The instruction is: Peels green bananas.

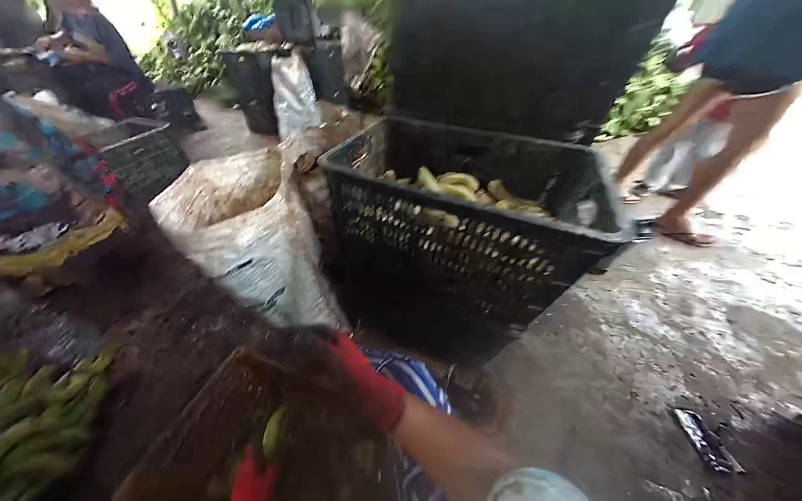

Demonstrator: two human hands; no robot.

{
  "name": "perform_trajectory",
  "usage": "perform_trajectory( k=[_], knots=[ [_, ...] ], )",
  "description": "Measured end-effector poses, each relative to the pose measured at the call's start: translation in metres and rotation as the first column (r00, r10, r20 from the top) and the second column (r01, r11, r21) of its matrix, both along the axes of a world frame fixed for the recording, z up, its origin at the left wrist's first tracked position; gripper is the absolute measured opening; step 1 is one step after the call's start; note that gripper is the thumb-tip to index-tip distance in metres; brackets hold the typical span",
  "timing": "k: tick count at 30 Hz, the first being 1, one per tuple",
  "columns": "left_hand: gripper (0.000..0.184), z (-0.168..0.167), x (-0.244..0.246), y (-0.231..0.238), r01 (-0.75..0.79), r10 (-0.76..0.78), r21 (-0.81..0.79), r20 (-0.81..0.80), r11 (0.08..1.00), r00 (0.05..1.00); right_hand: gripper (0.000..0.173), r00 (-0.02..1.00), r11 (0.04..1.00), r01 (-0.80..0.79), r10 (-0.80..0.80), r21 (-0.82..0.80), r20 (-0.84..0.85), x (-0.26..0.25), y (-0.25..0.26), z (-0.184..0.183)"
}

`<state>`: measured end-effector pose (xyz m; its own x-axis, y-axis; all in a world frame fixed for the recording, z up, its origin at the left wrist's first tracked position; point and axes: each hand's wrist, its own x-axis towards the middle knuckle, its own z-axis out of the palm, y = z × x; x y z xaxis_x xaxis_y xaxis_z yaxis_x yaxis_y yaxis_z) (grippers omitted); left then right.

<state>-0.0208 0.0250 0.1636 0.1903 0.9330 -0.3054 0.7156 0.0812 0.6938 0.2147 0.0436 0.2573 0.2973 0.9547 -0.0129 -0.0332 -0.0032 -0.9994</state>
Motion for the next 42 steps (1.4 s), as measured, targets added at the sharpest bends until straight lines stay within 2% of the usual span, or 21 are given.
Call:
perform_trajectory(
  k=[2,5,7,9,10,12,13,15,16,19,23,24,26,28,30,32,34,35,38,40,42],
  knots=[
    [0.062,0.007,-0.01,-0.003,-0.038,0.032,0.125,0.052,0.991,0.998,0.035,0.957,1.0,-0.01,0.014,0.015,-0.288,-0.01,-0.008,-0.02],
    [0.064,0.035,0.002,-0.015,-0.114,0.075,0.29,0.143,0.95,0.987,0.036,0.688,0.989,-0.137,0.129,0.046,-0.715,-0.053,-0.034,-0.046],
    [0.063,0.045,0.007,-0.019,-0.134,0.053,0.424,0.199,0.896,0.979,0.042,0.651,0.979,-0.202,0.124,-0.013,-0.749,-0.084,-0.054,-0.062],
    [0.057,0.06,0.006,-0.019,-0.229,0.056,0.433,0.375,0.872,0.925,0.041,0.764,0.983,-0.178,0.116,-0.034,-0.635,-0.107,-0.067,-0.078],
    [0.051,0.068,0.007,-0.019,-0.349,0.099,0.351,0.568,0.869,0.817,0.042,0.815,0.987,-0.153,0.098,-0.05,-0.571,-0.113,-0.068,-0.083],
    [0.021,0.083,0.017,-0.013,-0.52,0.109,0.062,0.95,0.852,0.293,0.044,0.884,0.983,-0.092,0.008,-0.156,-0.467,-0.117,-0.061,-0.101],
    [0.022,0.091,0.019,-0.011,-0.459,0.055,-0.026,0.997,0.888,0.05,0.044,0.91,0.975,-0.065,-0.03,-0.213,-0.413,-0.116,-0.061,-0.115],
    [0.036,0.107,0.011,-0.005,-0.373,0.005,-0.059,0.989,0.926,-0.146,0.042,0.937,0.946,-0.033,-0.083,-0.323,-0.34,-0.118,-0.069,-0.128],
    [0.046,0.111,0.002,-0.002,-0.405,-0.01,-0.037,0.993,0.914,-0.114,0.042,0.944,0.926,-0.045,-0.082,-0.374,-0.319,-0.117,-0.073,-0.125],
    [0.056,0.116,-0.034,-0.005,-0.568,0.134,0.039,0.956,0.822,0.26,0.046,0.972,0.861,-0.193,0.103,-0.47,-0.211,-0.107,-0.08,-0.115],
    [0.051,0.122,-0.052,-0.019,-0.663,0.196,0.068,0.928,0.745,0.316,0.046,0.934,0.84,-0.313,0.358,-0.443,0.019,-0.113,-0.085,-0.092],
    [0.055,0.12,-0.054,-0.023,-0.666,0.198,0.089,0.918,0.741,0.344,0.046,0.925,0.887,-0.336,0.374,-0.316,0.065,-0.116,-0.09,-0.076],
    [0.06,0.112,-0.057,-0.031,-0.638,0.185,0.159,0.88,0.753,0.438,0.049,0.937,0.927,-0.341,0.321,0.159,0.136,-0.119,-0.097,-0.039],
    [0.06,0.107,-0.059,-0.037,-0.581,0.131,0.259,0.829,0.772,0.543,0.044,0.943,0.766,-0.312,0.323,0.562,0.082,-0.119,-0.092,-0.004],
    [0.061,0.109,-0.062,-0.04,-0.52,0.087,0.336,0.772,0.785,0.63,0.041,0.946,0.722,-0.323,0.254,0.612,0.2,-0.113,-0.081,0.01],
    [0.064,0.113,-0.069,-0.045,-0.491,0.083,0.295,0.786,0.82,0.612,0.041,0.819,0.877,-0.445,0.317,0.18,0.479,-0.105,-0.082,-0.009],
    [0.06,0.114,-0.081,-0.044,-0.461,0.078,0.16,0.887,0.873,0.455,0.045,0.608,0.732,-0.559,0.681,-0.39,0.407,-0.1,-0.078,-0.033],
    [0.052,0.115,-0.086,-0.036,-0.433,0.084,0.079,0.935,0.898,0.345,0.045,0.577,0.659,-0.588,0.748,-0.469,0.328,-0.096,-0.074,-0.039],
    [0.051,0.113,-0.089,-0.013,-0.275,0.092,-0.043,0.982,0.96,0.167,0.043,0.699,0.764,-0.593,0.646,-0.256,0.308,-0.069,-0.056,-0.021],
    [0.05,0.127,-0.077,0.0,-0.238,0.173,-0.132,0.971,0.962,0.163,0.047,0.722,0.835,-0.547,0.436,0.057,0.538,-0.047,-0.019,0.004],
    [0.047,0.139,-0.065,0.013,-0.235,0.23,-0.18,0.952,0.955,0.204,0.052,0.64,0.805,-0.521,0.149,0.282,0.754,-0.035,0.014,0.019]
  ],
)
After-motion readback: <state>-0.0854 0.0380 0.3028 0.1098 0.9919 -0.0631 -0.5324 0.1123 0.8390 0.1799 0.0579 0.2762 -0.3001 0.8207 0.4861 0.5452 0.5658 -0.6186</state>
